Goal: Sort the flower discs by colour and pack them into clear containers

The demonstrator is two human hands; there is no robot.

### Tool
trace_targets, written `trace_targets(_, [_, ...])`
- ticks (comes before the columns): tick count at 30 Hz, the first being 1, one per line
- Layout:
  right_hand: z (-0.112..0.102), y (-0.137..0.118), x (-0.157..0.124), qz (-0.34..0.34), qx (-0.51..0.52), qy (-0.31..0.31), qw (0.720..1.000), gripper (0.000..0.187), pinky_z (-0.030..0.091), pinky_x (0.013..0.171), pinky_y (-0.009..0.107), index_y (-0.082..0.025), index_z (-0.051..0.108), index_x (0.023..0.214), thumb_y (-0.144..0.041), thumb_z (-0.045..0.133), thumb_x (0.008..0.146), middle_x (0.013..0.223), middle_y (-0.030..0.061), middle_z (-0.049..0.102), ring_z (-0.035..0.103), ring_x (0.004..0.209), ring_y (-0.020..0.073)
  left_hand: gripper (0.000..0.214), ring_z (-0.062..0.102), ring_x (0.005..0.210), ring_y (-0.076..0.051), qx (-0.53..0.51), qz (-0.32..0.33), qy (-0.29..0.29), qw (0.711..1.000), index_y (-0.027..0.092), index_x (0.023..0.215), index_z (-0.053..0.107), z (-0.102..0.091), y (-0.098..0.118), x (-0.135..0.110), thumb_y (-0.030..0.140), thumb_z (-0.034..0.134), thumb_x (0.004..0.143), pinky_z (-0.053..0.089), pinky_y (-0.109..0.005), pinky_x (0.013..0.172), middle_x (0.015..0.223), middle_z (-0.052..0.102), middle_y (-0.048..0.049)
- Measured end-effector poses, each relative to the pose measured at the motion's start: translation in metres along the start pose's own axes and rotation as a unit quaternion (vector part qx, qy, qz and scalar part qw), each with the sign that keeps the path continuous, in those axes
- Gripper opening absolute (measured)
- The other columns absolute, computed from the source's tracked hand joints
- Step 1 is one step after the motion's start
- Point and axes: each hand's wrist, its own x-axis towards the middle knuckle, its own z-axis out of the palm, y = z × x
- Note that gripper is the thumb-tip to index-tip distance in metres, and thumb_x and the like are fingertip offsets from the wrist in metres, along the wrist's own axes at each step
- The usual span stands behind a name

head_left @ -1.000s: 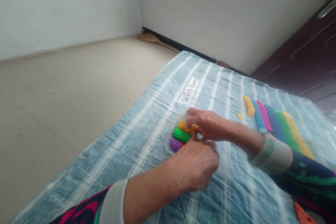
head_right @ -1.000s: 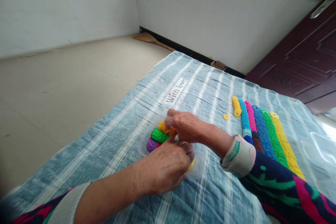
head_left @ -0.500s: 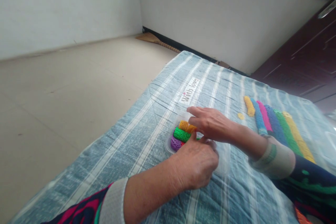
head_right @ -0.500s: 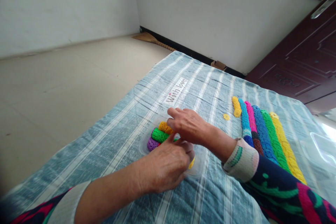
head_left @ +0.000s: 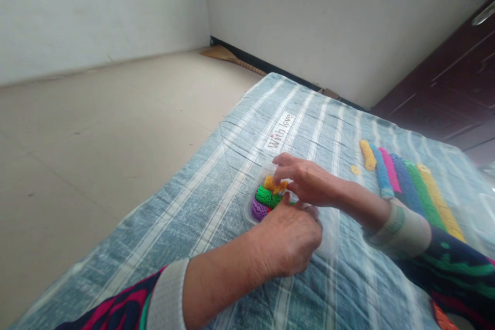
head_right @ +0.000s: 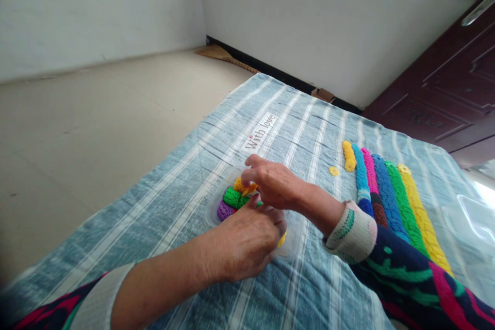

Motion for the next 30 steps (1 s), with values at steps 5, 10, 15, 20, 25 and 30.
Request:
trace_targets(5, [0.003,-0.002,-0.005,0.024,-0.045,0.038,0.998,0.026,0.042,0.065,0.025,-0.018,0.062,0.098,-0.005,0.052,0.078,0.110,0.0069,0.055,0.055,0.080,0.0133,0.013,0.062,0.081,-0.024,0.010,-0.006,-0.021,1.000,0.011,0.084,0.066,-0.002,0.001,0.001,0.017,0.057,0.076,0.043,-0.038,0.079,0.088,0.068,-0.0110])
trace_targets(10, [-0.001,-0.008,-0.006,0.042,-0.145,0.005,0.988,0.012,0.034,0.059,0.026,-0.016,0.064,0.088,-0.011,0.056,0.081,0.103,0.0089,0.057,0.052,0.076,0.0146,0.012,0.062,0.084,-0.026,0.017,0.000,-0.008,1.000,0.011,0.083,0.065,0.000,0.000,0.001,0.018,0.057,0.076,0.042,-0.041,0.084,0.086,0.069,-0.0110])
trace_targets(15, [-0.005,-0.012,-0.004,0.020,-0.183,-0.017,0.983,0.009,0.028,0.057,0.026,-0.015,0.064,0.081,-0.010,0.056,0.083,0.097,0.0077,0.056,0.047,0.071,0.0120,0.013,0.061,0.085,-0.026,0.028,-0.001,-0.004,1.000,0.011,0.084,0.064,0.001,0.000,0.000,0.019,0.055,0.079,0.044,-0.041,0.083,0.089,0.068,-0.0116])
trace_targets(20, [-0.005,-0.011,-0.003,-0.008,-0.192,-0.012,0.981,0.009,0.026,0.057,0.026,-0.015,0.063,0.083,-0.010,0.056,0.083,0.092,0.0059,0.054,0.041,0.066,0.0106,0.011,0.061,0.082,-0.025,0.024,-0.001,-0.008,1.000,0.012,0.081,0.063,0.001,0.000,0.001,0.019,0.056,0.078,0.044,-0.042,0.083,0.086,0.067,-0.0111])
trace_targets(25, [-0.006,-0.012,-0.001,-0.005,-0.179,-0.032,0.983,0.008,0.029,0.058,0.027,-0.015,0.061,0.077,-0.010,0.056,0.081,0.091,0.0056,0.053,0.042,0.067,0.0109,0.014,0.061,0.084,-0.026,0.028,-0.003,0.000,1.000,0.011,0.084,0.064,0.003,0.000,0.000,0.018,0.053,0.080,0.044,-0.042,0.082,0.088,0.067,-0.0117])
trace_targets(30, [-0.002,-0.008,0.000,0.011,-0.107,-0.023,0.994,0.012,0.033,0.060,0.024,-0.017,0.060,0.081,-0.007,0.055,0.077,0.097,0.0049,0.053,0.046,0.072,0.0109,0.014,0.062,0.083,-0.026,0.018,-0.003,-0.010,1.000,0.011,0.085,0.065,0.002,0.000,0.000,0.017,0.054,0.079,0.045,-0.042,0.082,0.090,0.068,-0.0123])
